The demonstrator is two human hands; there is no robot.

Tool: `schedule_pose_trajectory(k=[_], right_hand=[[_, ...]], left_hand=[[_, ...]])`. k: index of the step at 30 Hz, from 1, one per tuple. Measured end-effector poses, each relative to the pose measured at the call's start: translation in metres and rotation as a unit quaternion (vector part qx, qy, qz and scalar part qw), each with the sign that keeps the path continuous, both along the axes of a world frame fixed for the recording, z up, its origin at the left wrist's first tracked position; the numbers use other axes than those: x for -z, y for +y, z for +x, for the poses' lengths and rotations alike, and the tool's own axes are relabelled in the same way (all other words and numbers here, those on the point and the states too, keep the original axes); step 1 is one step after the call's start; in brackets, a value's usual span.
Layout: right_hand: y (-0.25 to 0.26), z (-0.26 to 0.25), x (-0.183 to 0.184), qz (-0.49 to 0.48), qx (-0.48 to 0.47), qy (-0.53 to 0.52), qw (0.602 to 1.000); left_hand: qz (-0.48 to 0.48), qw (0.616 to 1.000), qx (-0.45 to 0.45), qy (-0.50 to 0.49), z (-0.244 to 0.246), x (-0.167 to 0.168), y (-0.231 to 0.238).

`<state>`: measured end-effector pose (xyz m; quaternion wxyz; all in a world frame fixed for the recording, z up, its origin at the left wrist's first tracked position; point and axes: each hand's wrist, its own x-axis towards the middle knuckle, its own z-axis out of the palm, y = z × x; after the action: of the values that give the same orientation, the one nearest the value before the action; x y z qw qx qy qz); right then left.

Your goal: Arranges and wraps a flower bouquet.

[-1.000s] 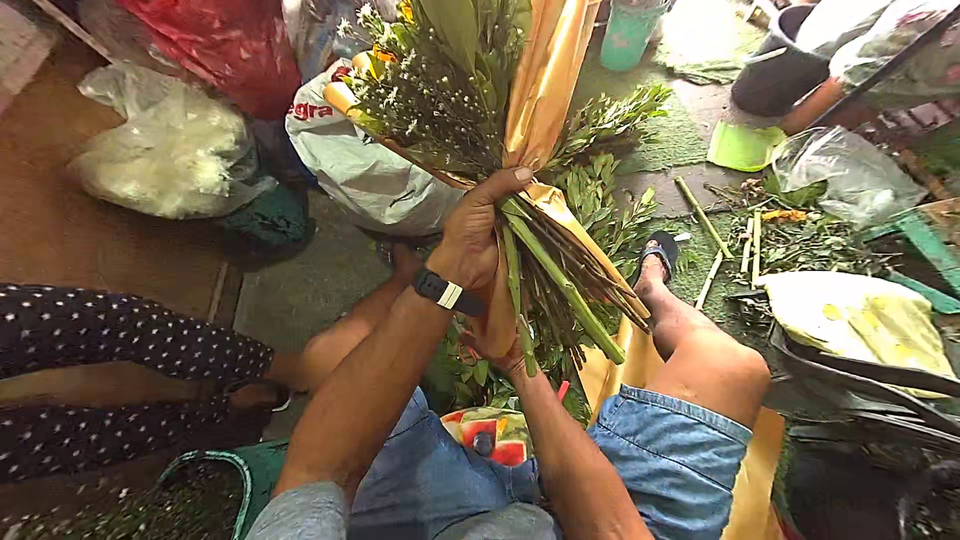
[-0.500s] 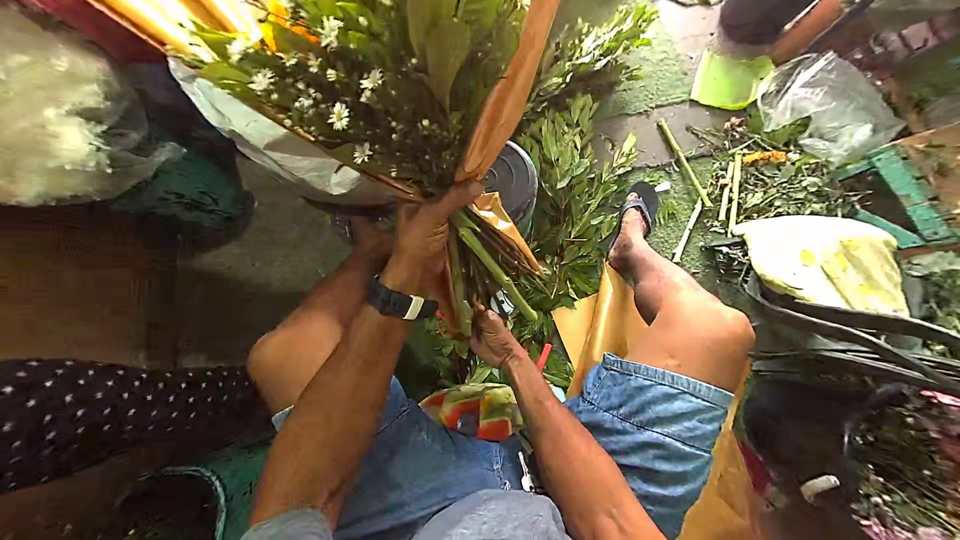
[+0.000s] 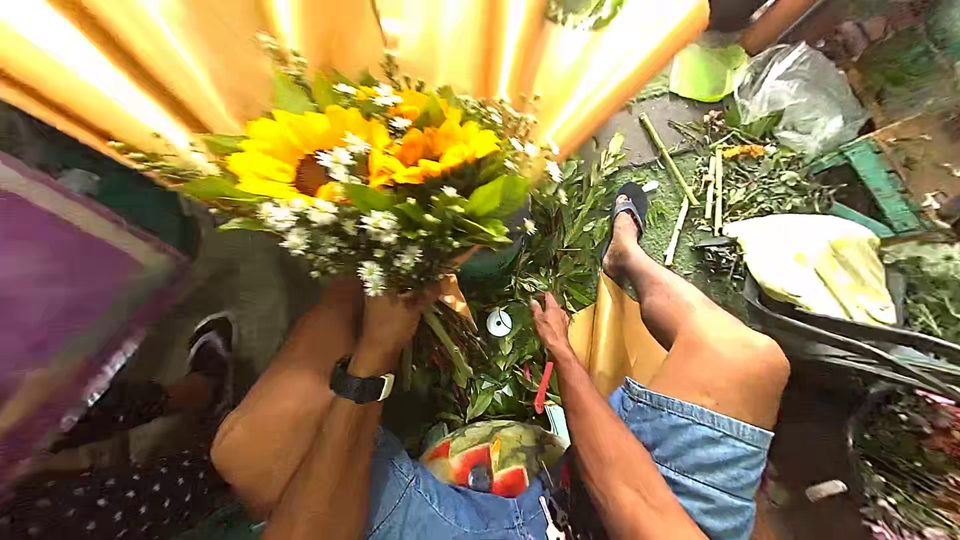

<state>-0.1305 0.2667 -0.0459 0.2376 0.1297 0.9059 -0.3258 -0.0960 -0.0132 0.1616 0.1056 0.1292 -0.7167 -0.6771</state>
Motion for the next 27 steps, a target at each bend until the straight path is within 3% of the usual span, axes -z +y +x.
schedule_pose_trajectory(k=[4, 8, 11, 14, 16, 17, 20, 22, 24, 27], right_hand=[[-0.001, 0.004, -0.014, -0.138, 0.092, 0.121, 0.979], [-0.009, 0.002, -0.104, -0.196, 0.106, 0.14, 0.965], [-0.001, 0.03, -0.182, -0.287, 0.111, 0.094, 0.947], [0.027, 0.075, -0.214, -0.428, 0.197, 0.062, 0.88], [0.045, 0.098, -0.22, -0.504, 0.233, 0.058, 0.829], [0.051, 0.105, -0.219, -0.513, 0.234, 0.066, 0.823], [0.056, 0.115, -0.243, -0.385, 0.229, 0.031, 0.894], [0.054, 0.12, -0.255, -0.361, 0.207, 0.042, 0.908], [0.054, 0.117, -0.276, -0.205, 0.032, 0.038, 0.978], [0.062, 0.119, -0.284, -0.097, -0.18, 0.042, 0.978]], left_hand=[[0.018, 0.999, 0.022, -0.04, 0.004, 0.002, 0.009], [-0.064, 0.986, 0.097, -0.12, 0.015, -0.016, 0.033], [-0.062, 0.984, 0.144, -0.087, 0.03, -0.039, 0.063], [-0.041, 0.98, 0.194, -0.024, 0.045, -0.064, 0.089], [-0.088, 0.97, 0.226, -0.023, 0.057, -0.083, 0.099], [-0.107, 0.965, 0.237, -0.026, 0.062, -0.09, 0.104], [-0.131, 0.956, 0.262, -0.014, 0.077, -0.104, 0.115], [-0.155, 0.951, 0.266, -0.004, 0.084, -0.113, 0.122], [-0.213, 0.941, 0.264, -0.002, 0.086, -0.121, 0.127], [-0.39, 0.896, 0.212, -0.024, 0.088, -0.131, 0.132]])
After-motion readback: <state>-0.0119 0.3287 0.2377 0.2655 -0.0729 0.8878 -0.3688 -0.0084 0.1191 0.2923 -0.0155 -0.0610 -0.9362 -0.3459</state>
